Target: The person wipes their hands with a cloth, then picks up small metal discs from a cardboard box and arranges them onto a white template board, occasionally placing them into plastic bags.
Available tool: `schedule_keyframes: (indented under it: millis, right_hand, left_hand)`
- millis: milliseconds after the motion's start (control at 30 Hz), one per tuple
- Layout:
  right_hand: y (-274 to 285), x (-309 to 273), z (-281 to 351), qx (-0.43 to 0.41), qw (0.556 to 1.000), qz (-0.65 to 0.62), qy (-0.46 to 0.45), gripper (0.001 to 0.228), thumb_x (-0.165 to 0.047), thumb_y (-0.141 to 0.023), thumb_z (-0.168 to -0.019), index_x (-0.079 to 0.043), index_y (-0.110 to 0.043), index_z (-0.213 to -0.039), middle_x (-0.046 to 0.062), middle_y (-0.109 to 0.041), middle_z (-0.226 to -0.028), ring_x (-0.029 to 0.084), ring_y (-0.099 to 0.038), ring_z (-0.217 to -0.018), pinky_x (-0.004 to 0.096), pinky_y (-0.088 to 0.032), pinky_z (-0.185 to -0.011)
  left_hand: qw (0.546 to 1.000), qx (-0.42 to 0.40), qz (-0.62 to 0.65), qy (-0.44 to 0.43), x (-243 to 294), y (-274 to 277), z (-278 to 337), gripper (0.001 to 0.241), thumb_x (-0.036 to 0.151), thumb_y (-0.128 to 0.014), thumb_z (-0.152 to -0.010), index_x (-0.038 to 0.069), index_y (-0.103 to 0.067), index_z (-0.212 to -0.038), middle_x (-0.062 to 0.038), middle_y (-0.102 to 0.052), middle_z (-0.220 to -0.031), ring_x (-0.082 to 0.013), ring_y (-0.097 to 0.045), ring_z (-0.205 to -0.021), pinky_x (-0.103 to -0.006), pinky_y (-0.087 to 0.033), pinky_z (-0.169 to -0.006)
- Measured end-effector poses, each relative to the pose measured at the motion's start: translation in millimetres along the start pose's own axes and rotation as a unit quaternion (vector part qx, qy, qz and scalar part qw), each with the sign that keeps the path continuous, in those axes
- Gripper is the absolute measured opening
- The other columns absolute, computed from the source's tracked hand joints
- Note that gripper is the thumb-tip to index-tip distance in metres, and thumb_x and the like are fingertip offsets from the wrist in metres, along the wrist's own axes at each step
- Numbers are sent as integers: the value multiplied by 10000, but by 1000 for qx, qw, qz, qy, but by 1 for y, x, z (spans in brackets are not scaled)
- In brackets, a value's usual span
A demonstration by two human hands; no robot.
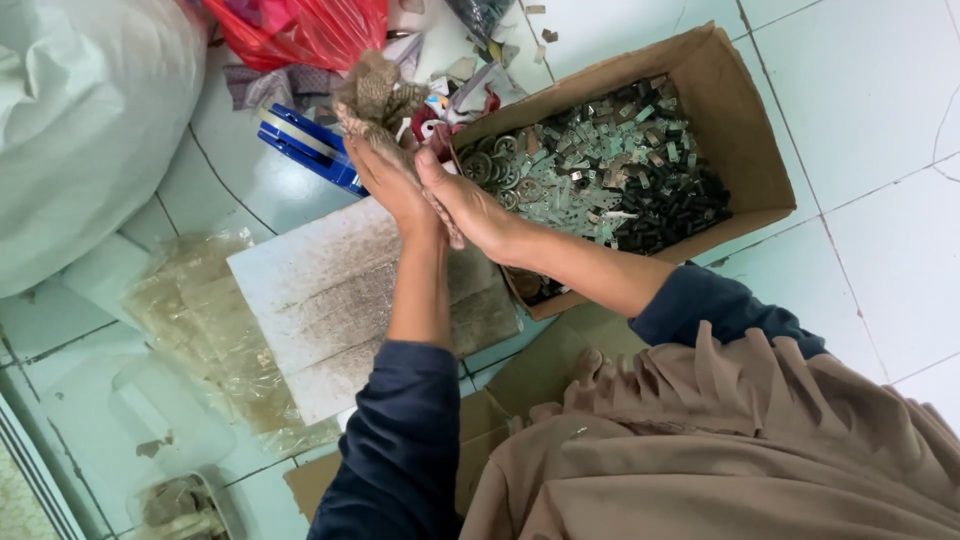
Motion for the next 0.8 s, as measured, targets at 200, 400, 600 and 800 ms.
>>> schedule_keyframes:
  millis: [200, 400, 600, 800]
  right_hand:
    - [74, -5, -7, 55, 974, 160, 149, 813, -694, -205, -952, -100, -636, -1302, 196, -657, -1367, 321, -602, -1292, 460, -435, -1146]
    - [175, 50, -20, 220, 967, 106, 79, 218, -174, -560, -1028, -107, -657, -1211, 48, -736, -1145, 131, -690, -1010, 269, -571, -973]
    - [191, 110, -43, 219, 948, 216, -75, 262, -121, -586, -1017, -144, -667, -1265, 32, -715, -1128, 140, -654, -979, 287, -555, -931]
    - [152, 126, -60, 176, 905, 383, -51, 132, 27, -631, -950, 4, -687, -1068, 195, -592, -1252, 316, -657, -943, 372, -634, -874]
  left_hand:
    - [996, -54, -1, -76, 40, -37, -66, 697, 513, -319, -1034, 33, -386, -1536, -261, -411, -1606, -412, -412, -1497, -511, -363, -1227]
    - [903, -89, -419, -21, 40, -59, -81, 775, 646, -325, -1006, 243, -137, -1640, -182, -10, -1733, -473, -66, -1582, -701, -150, -1181]
    - [879, -333, -306, -149, 14, -98, 31, 261, 2, -527, -1035, 87, -662, -1242, -22, -715, -757, -27, -463, -464, -145, -406, -381]
    - [671, -284, -557, -399, -38, -109, 71, 264, -85, -672, -836, 1, -622, -1081, -245, -396, -1301, -457, -632, -1111, -461, -626, -897]
Point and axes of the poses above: each hand's wrist, its own z-axis away from the middle knuckle, its own y-axis out of the back of the hand, x = y × z, the point moved 2 cm from there along -z, towards the middle knuckle
